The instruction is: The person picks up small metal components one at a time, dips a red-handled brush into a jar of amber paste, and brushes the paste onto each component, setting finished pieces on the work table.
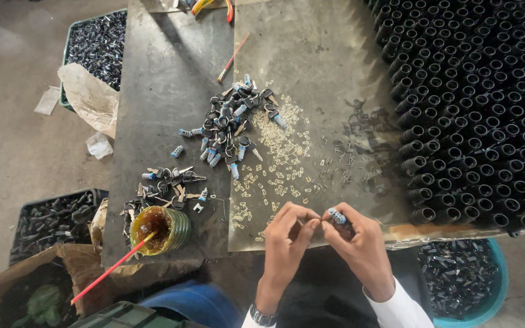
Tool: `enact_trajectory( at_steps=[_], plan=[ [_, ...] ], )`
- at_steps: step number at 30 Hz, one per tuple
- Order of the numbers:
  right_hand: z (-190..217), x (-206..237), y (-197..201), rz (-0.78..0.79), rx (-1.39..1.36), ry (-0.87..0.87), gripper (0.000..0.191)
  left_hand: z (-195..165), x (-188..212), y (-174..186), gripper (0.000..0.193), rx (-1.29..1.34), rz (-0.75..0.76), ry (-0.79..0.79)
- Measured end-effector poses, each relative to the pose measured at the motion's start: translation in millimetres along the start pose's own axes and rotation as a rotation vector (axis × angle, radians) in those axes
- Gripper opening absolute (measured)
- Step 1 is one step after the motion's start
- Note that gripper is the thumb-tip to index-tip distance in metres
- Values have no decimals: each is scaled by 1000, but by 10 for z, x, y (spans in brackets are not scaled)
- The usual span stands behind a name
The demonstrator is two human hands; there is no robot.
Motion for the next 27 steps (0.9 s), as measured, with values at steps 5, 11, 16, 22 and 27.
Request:
enact_trajectory(
  at_steps=[5, 11, 16, 22, 27],
  plan=[
    [64, 29, -18, -62, 80, 138, 11, 27, 19, -41, 7, -111, 15, -103],
    [61, 30, -8, -79, 90, 193, 13, 36, -6, -91, 11, -217, 11, -108],
    [-46, -17, 32, -38, 8, 21, 8, -73, -21, -12, 5, -59, 45, -158],
    [-115, -38, -15, 36, -100, -82, 7, -76, -24, 18, 7, -103, 42, -57],
    [-42, -9, -47, -24, 37, 63, 10, -21, -15, -21, 9, -194, 46, -155]
  ],
)
Point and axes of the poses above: each hand's wrist, its own x-axis away from the middle knuckle, its own y-axis out of the back of the hand, z = x × y, the point moved 3 cm from there along -x, towards the middle knuckle, and after that the axes turned 12 degrees about -z, right-handed, at the moved point
